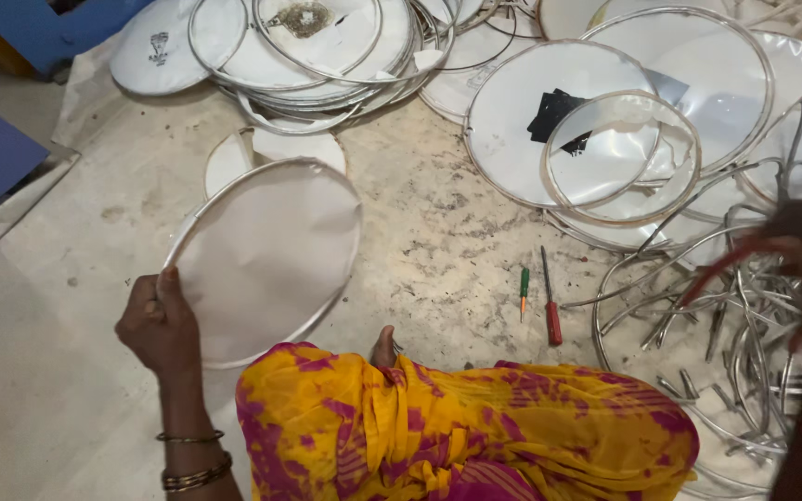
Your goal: The person fits a flexible plastic rim onto circular fabric screens and secures them using pliers and a screwdriver.
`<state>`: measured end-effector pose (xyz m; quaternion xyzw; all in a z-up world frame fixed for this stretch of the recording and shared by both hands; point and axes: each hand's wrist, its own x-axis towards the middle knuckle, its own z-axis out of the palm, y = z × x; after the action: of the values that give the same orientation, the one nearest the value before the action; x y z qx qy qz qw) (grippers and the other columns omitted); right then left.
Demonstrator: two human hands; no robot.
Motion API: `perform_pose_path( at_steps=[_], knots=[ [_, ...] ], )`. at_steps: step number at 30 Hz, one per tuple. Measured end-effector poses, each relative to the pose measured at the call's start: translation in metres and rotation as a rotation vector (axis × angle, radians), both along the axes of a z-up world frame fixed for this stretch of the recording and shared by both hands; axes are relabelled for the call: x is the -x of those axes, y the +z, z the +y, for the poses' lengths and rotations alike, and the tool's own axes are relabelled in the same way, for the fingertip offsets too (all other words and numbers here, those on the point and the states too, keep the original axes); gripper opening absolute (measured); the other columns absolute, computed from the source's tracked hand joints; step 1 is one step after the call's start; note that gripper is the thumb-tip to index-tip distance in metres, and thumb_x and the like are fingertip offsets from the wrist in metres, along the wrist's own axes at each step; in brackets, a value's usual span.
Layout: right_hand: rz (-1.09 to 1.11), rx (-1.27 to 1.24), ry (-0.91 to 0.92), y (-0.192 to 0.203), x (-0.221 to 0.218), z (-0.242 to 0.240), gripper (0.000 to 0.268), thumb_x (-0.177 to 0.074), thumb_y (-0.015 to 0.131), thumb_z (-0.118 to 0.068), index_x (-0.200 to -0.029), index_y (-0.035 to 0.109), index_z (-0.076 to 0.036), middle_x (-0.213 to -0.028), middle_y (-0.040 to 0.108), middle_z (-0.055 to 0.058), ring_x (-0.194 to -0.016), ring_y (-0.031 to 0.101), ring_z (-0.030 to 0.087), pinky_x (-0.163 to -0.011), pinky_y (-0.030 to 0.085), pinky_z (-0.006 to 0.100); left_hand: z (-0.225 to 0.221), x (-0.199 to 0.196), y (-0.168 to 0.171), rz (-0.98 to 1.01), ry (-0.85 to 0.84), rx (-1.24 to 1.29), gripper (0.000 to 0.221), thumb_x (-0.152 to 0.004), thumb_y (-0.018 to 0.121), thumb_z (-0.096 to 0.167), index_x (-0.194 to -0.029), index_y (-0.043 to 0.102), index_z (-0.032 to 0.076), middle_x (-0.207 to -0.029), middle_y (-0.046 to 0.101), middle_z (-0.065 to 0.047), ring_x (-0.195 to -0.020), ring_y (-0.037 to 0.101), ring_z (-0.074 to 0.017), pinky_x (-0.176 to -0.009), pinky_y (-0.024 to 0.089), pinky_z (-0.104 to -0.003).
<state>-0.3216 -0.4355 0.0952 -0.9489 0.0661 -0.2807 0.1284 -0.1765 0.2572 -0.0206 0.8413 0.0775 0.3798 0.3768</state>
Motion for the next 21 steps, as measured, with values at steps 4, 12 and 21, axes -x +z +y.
perform_pose_path(
  at_steps=[4, 12, 21],
  knots=[
    [0.303, -0.206, 0.234, -0.082, -0.056, 0.071, 0.026, -0.101, 0.053, -0.010, -0.106, 0.078, -0.009, -0.131, 0.073, 0.009, -0.108, 0.071, 0.025, -0.091, 0.056, 0.040, -0.020, -0.008, -0.022, -0.127, -0.091, 0.134, 0.026, -0.113, 0.059, 0.016, -0.096, 0.067, -0.002, -0.075, 0.059, -0.007, -0.067, 0.046, -0.0069, -0.058, 0.036, -0.029],
    [0.899, 0.097, 0.402, -0.256, -0.121, 0.222, 0.027, -0.096, 0.058, -0.013, -0.122, 0.065, -0.015, -0.098, 0.073, 0.015, -0.090, 0.072, 0.033, -0.081, 0.057, 0.048, -0.073, -0.013, -0.068, -0.032, -0.088, 0.516, 0.040, -0.114, 0.053, 0.019, -0.080, 0.050, -0.001, -0.068, 0.035, 0.003, -0.066, 0.031, -0.0077, -0.057, 0.029, -0.028],
    [0.760, -0.192, 0.446, -0.357, -0.138, 0.213, 0.020, -0.091, 0.070, -0.027, -0.099, 0.072, -0.009, -0.095, 0.074, 0.015, -0.089, 0.071, 0.035, -0.084, 0.056, 0.047, -0.074, -0.008, -0.072, 0.039, -0.092, 0.451, 0.046, -0.118, 0.056, 0.025, -0.082, 0.046, -0.003, -0.072, 0.037, 0.003, -0.067, 0.032, -0.0072, -0.059, 0.030, -0.027]
  ],
)
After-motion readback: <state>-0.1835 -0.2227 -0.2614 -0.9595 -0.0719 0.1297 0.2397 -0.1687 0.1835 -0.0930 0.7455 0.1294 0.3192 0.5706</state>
